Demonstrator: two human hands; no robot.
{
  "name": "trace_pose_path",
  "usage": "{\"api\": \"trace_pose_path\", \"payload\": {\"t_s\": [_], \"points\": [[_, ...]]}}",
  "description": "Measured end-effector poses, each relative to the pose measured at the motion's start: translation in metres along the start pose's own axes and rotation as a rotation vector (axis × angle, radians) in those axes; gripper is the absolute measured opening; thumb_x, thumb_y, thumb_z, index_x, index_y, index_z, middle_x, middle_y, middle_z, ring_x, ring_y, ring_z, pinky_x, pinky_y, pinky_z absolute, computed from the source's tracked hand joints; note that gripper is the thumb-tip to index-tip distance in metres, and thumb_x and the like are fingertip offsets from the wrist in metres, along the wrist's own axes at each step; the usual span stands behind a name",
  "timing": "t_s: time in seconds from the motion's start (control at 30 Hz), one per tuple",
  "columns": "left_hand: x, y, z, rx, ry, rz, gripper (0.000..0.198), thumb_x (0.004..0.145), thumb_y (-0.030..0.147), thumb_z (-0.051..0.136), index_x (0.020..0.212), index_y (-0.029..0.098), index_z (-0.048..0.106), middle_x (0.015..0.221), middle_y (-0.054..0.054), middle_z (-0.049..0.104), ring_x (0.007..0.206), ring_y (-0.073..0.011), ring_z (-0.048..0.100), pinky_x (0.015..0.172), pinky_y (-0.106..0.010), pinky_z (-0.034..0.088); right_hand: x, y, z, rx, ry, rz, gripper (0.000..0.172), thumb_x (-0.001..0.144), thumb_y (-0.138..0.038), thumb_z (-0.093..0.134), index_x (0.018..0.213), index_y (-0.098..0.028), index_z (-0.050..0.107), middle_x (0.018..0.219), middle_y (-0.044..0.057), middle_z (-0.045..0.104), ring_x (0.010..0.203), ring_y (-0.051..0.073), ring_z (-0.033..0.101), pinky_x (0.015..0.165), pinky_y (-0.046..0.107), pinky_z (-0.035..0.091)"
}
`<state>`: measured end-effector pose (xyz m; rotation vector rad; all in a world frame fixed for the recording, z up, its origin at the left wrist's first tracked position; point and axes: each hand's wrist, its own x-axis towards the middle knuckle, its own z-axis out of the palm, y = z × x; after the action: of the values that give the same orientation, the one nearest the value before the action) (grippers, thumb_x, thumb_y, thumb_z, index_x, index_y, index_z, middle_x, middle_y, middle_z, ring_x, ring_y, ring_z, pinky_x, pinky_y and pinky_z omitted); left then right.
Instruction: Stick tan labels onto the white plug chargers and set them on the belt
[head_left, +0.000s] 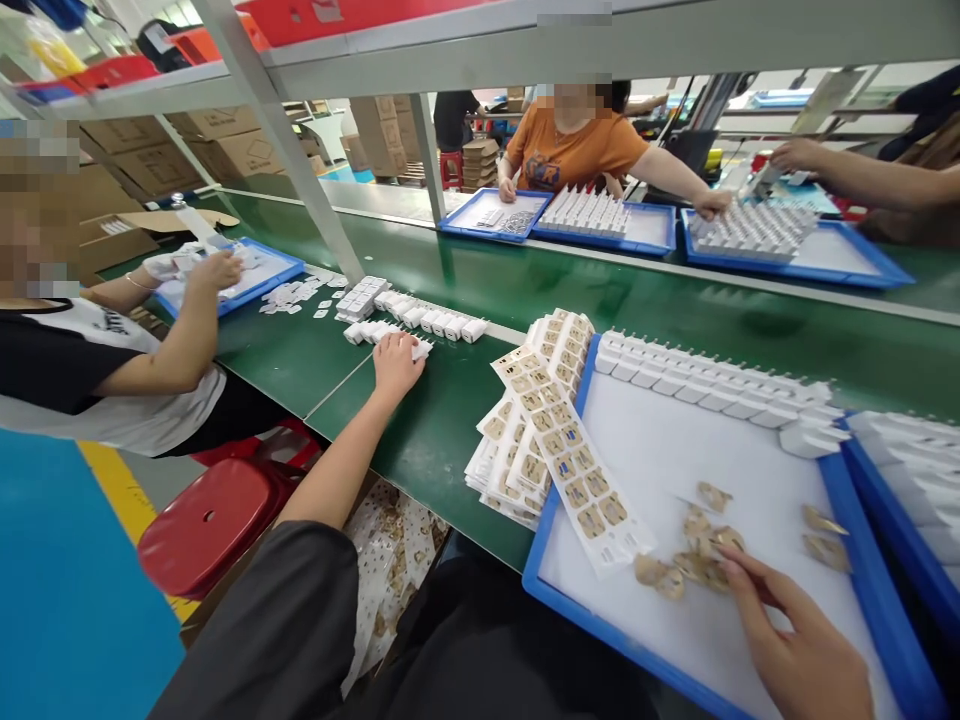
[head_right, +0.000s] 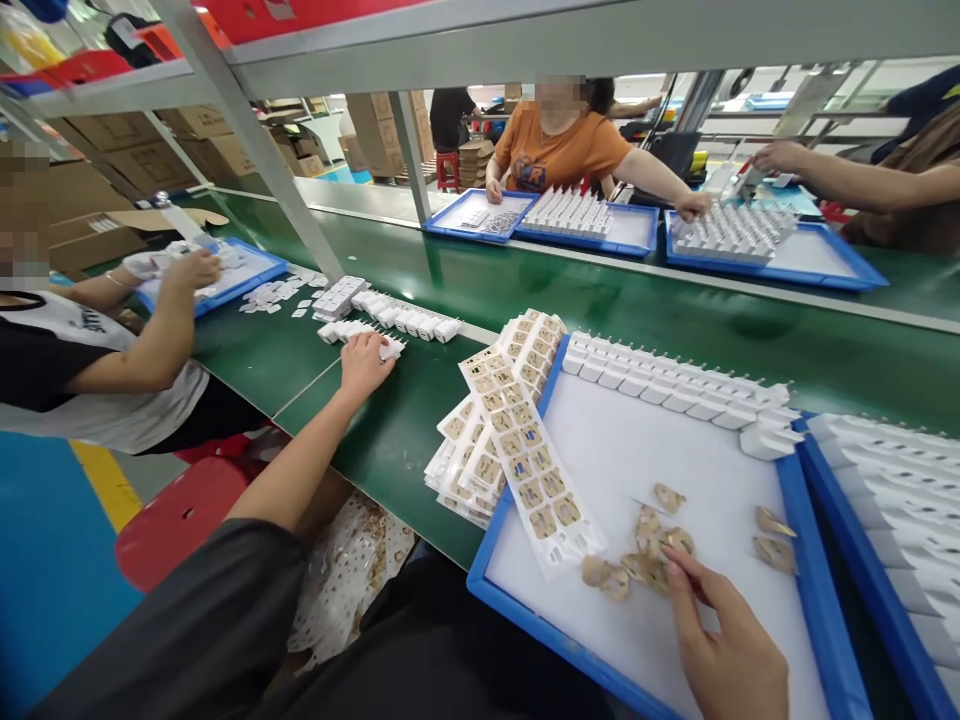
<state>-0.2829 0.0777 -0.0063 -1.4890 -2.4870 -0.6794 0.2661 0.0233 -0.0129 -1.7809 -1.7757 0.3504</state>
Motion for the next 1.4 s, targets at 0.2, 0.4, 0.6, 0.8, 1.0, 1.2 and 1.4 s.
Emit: {"api": "trace_pose_path", "payload": {"t_s": [0.2,0.4,0.6,0.8,1.0,1.2,1.4], "points": [[-0.029,0.055,-0.002,-0.239,-0.219,0.149,0.037,0.096,0.050,0.048,0.098,0.021,0.071,0.110,-0.011,0.073,0.110,-0.0316,0.062,0.096,-0.040,0.047,0.003,-0.022,0.002,0.040,0.031,-0.272,0.030,0.096,-0.047,0.053,0.104,-0.025,0.073,0.103,0.007,0.078,0.092,0.027,0.073,0.085,0.040,0.056],[-0.046,0.102,0.018,-0.452,-0.523,0.189,0.050,0.087,0.066,0.055,0.080,0.021,0.074,0.078,-0.005,0.073,0.072,-0.0244,0.065,0.065,-0.031,0.047,0.008,-0.071,0.023,-0.030,-0.222,-0.434,0.025,0.101,-0.031,0.050,0.114,-0.021,0.069,0.107,0.009,0.075,0.102,0.028,0.067,0.092,0.042,0.051],[-0.047,0.108,0.030,-0.634,-0.424,0.080,0.047,0.081,0.059,0.064,0.105,0.018,0.069,0.100,-0.008,0.072,0.082,-0.0219,0.063,0.069,-0.031,0.049,-0.002,-0.080,0.043,-0.280,-0.333,-0.320,0.027,0.090,-0.033,0.067,0.113,-0.018,0.068,0.117,0.013,0.069,0.109,0.034,0.060,0.092,0.048,0.044],[-0.068,0.118,0.006,-0.632,-0.394,0.119,0.040,0.088,0.058,0.059,0.093,0.022,0.074,0.117,-0.010,0.070,0.113,-0.0313,0.059,0.094,-0.044,0.052,-0.006,-0.081,0.052,-0.138,-0.320,-0.324,0.018,0.085,-0.022,0.071,0.101,-0.019,0.065,0.106,0.013,0.068,0.102,0.033,0.060,0.089,0.048,0.044],[-0.127,0.156,-0.036,-0.521,-0.484,0.377,0.038,0.079,0.059,0.073,0.098,0.027,0.079,0.140,-0.009,0.064,0.136,-0.0440,0.044,0.116,-0.064,0.033,-0.002,-0.086,0.041,0.374,-0.421,-0.175,0.011,0.093,-0.022,0.059,0.104,-0.023,0.056,0.093,0.004,0.071,0.087,0.020,0.068,0.079,0.035,0.054],[-0.157,0.181,-0.047,-1.003,-0.857,0.219,0.042,0.090,0.051,0.067,0.122,0.024,0.070,0.125,-0.010,0.074,0.117,-0.0334,0.068,0.101,-0.045,0.055,-0.007,-0.096,0.031,0.685,-0.330,-0.113,0.020,0.095,-0.034,0.062,0.111,-0.023,0.056,0.098,0.005,0.071,0.087,0.020,0.070,0.076,0.034,0.058],[-0.165,0.192,-0.040,-1.078,-0.807,0.232,0.028,0.094,0.046,0.063,0.107,0.023,0.074,0.108,-0.007,0.078,0.107,-0.0277,0.072,0.102,-0.043,0.054,-0.013,-0.112,0.025,0.318,0.125,-0.521,0.022,0.094,-0.021,0.064,0.114,-0.027,0.071,0.123,0.011,0.068,0.114,0.029,0.063,0.099,0.049,0.051]]}}
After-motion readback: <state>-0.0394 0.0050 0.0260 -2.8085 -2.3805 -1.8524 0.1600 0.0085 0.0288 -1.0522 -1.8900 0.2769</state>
